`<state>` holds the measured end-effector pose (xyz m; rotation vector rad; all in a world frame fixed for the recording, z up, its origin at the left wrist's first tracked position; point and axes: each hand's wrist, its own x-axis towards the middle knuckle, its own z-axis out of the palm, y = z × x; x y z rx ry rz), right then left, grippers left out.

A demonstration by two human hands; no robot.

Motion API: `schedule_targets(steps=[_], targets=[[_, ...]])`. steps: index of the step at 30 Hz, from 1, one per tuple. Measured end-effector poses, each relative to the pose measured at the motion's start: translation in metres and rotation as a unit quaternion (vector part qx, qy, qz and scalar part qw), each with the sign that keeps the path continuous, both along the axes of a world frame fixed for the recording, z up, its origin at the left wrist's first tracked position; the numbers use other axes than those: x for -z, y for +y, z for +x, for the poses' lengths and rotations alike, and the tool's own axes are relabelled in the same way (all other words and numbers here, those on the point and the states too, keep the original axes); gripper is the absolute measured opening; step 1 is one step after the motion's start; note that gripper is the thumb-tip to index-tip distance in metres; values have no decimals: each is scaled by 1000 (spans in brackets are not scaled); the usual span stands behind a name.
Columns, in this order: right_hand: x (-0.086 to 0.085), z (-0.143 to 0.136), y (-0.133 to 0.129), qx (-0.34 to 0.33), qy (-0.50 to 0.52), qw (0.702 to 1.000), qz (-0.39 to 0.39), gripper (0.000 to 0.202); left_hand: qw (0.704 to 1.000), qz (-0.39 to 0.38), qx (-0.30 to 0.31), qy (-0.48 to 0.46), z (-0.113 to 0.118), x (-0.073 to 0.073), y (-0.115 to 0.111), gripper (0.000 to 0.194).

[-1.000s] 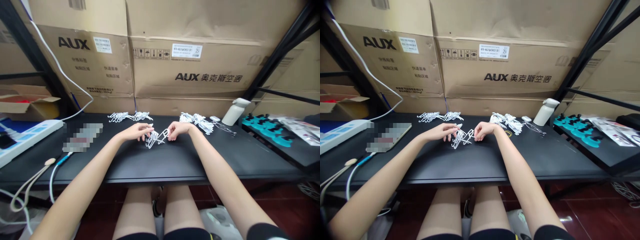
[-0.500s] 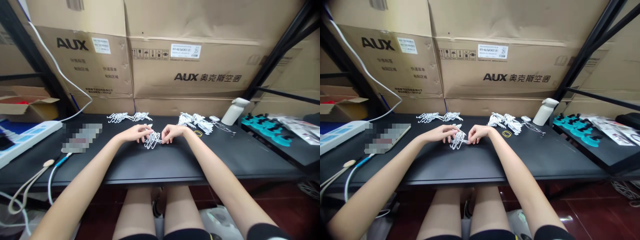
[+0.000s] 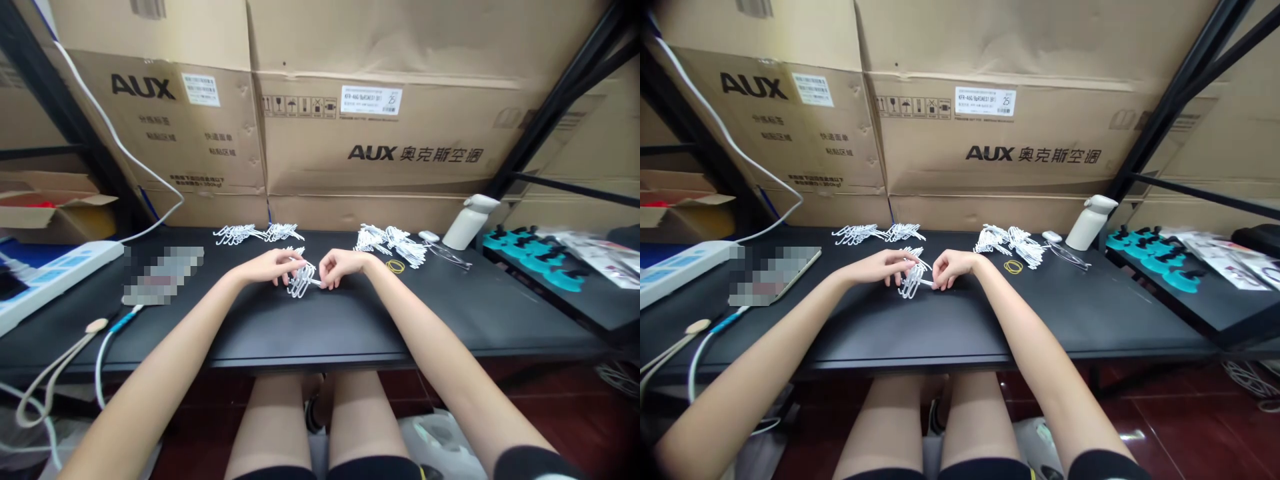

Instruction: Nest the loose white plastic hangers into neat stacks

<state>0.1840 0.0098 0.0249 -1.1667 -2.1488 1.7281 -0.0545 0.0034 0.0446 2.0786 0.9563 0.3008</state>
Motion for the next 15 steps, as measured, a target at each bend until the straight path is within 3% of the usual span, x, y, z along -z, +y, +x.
schedule_targets(steps=[10,15], targets=[[-4,0,-2,8,-8,1000,30,44,1000,7,-6,-11,0,-2,-2,58],[-2,-1,0,8,-24,999,37,44,997,70,14,-31,-1,-2,-2,60]])
